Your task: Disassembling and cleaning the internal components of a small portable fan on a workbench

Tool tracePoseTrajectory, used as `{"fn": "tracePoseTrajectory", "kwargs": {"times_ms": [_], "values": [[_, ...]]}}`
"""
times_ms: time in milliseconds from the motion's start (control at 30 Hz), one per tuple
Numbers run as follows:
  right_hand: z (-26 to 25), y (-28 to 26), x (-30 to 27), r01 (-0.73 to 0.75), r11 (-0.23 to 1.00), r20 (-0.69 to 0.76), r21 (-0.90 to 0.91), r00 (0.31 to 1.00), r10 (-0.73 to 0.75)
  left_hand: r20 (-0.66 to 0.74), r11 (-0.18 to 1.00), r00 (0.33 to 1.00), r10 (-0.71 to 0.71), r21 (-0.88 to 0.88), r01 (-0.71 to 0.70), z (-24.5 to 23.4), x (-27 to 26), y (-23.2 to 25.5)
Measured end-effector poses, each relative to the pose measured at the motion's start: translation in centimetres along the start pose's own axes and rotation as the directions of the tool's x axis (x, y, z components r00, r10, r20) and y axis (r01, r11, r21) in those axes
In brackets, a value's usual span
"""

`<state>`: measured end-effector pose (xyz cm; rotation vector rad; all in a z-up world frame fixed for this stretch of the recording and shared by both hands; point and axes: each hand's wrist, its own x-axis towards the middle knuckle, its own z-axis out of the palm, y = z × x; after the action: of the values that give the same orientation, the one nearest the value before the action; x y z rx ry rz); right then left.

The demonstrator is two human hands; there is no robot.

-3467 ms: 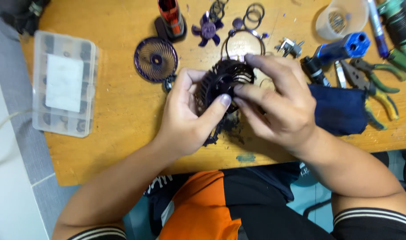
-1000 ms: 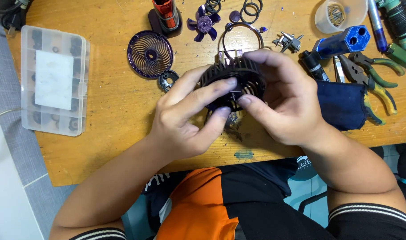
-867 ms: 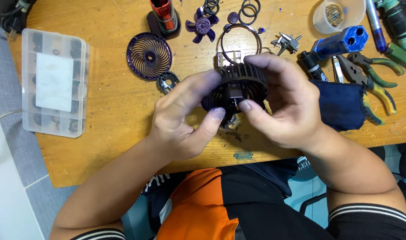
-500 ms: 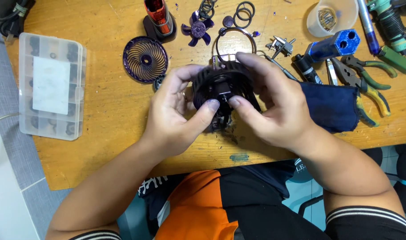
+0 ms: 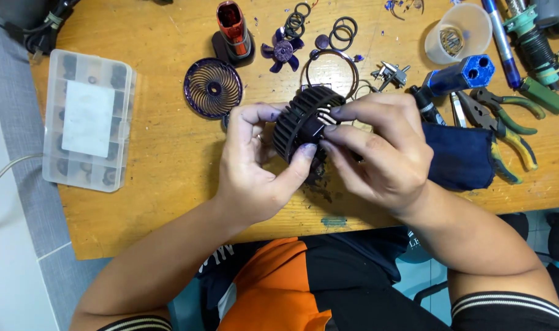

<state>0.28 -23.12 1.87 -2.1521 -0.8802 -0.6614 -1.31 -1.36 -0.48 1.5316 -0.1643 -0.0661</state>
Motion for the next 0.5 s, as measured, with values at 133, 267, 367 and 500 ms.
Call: {"fn": "tracePoseTrajectory", "kwargs": {"times_ms": [133, 267, 367, 500], "values": [[0.3, 0.0, 0.1, 0.027, 0.999, 0.000, -0.033, 1.000, -0.027, -0.002, 0.999, 1.000, 0.030, -0.021, -0.030, 0.2, 0.2, 0.2], [1.0, 0.0, -0.5, 0.001, 0.999, -0.010, -0.041, 1.000, -0.001, -0.012, 0.999, 1.000, 0.021, 0.044, -0.021, 0.5, 0.1, -0.1], [1.2, 0.0, -0.4, -0.003, 0.999, -0.020, -0.054, 1.000, 0.002, -0.017, 0.999, 1.000, -0.018, 0.047, 0.019, 0.4, 0.2, 0.0], [1.1, 0.1, 0.0, 0.001, 0.997, -0.031, -0.080, 0.999, -0.004, -0.012, 0.998, 1.000, -0.015, 0.061, 0.016, 0.4, 0.4, 0.1]]}}
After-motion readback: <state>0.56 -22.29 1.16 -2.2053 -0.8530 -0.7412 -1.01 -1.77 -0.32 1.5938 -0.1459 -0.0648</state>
